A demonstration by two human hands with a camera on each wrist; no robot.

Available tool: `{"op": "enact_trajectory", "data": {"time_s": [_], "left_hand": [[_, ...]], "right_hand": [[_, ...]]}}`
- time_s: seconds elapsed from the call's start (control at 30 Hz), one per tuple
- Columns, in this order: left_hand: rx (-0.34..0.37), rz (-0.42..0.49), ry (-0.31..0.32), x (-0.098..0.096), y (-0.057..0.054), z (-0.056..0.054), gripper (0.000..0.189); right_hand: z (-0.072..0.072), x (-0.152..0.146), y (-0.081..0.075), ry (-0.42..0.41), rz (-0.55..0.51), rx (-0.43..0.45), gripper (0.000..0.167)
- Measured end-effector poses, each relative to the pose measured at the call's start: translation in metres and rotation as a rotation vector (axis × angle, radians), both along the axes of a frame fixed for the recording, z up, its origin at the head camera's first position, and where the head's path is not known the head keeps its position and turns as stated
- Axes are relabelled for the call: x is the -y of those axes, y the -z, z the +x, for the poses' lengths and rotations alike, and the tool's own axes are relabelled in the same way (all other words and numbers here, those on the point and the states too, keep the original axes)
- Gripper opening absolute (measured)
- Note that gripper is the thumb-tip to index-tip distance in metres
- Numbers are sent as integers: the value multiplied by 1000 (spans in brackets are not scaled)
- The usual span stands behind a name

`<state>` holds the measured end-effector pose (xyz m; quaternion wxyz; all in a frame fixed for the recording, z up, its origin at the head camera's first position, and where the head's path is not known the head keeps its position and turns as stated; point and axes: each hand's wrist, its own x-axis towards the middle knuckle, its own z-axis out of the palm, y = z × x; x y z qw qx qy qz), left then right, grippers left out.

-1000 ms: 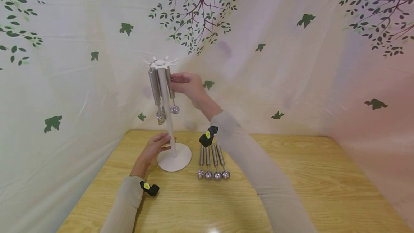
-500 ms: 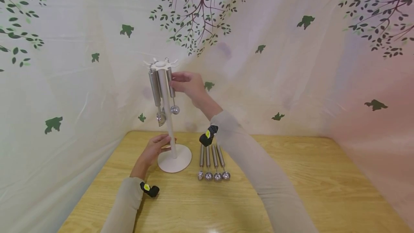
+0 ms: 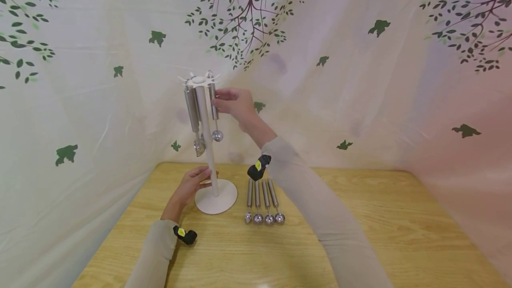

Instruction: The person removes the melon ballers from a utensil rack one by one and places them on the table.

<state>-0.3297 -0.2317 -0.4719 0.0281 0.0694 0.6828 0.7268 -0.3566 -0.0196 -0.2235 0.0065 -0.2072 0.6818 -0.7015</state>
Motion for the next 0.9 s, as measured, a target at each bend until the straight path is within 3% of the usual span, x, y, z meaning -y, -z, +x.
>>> {"op": "enact_trajectory", "data": {"time_s": [0.27, 0.6, 0.9], "left_hand": [[21, -3, -17, -1, -3, -1, 34], [26, -15, -12, -1, -5, -1, 39], [17, -15, -8, -1, -4, 1, 39]], "right_hand": [[-5, -7, 8, 8, -8, 19, 37], [0, -25, 16, -15, -27, 35, 39], [5, -51, 35, -26, 31, 70, 37]]}}
